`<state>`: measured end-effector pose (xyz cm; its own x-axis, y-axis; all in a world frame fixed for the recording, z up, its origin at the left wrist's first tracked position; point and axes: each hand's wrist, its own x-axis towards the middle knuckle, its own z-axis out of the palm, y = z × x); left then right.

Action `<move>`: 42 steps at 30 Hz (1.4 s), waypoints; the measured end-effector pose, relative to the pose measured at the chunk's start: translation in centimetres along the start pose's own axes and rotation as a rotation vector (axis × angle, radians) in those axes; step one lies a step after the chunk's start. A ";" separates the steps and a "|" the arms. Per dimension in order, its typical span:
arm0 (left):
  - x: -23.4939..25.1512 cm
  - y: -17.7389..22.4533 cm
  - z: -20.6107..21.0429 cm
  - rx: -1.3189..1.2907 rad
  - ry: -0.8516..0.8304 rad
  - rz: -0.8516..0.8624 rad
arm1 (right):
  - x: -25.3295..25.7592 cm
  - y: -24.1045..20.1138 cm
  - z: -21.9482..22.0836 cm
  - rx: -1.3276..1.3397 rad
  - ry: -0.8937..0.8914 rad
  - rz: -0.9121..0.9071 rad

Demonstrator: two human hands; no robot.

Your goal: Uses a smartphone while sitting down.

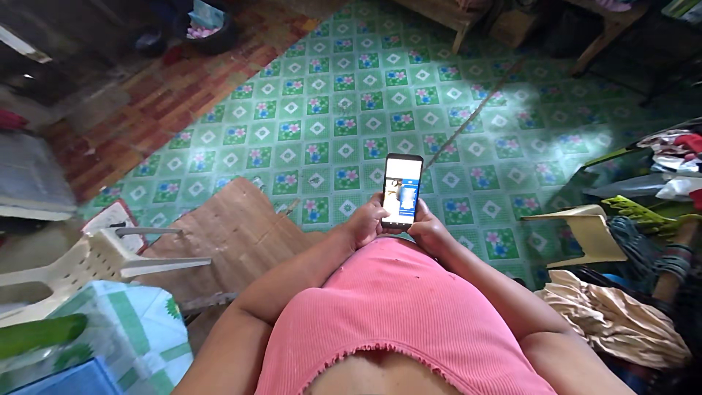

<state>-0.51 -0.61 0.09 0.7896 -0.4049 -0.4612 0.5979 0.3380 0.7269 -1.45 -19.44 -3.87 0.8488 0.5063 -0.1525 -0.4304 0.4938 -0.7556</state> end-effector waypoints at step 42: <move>-1.2 -0.2 0.4 0.052 0.104 -0.006 | -0.7 -0.1 1.1 -0.095 -0.002 0.034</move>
<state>-1.61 -0.51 0.72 0.7977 -0.3153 -0.5141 0.5968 0.2902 0.7481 -2.34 -19.04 -3.03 0.8333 0.5234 -0.1780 -0.4278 0.4066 -0.8072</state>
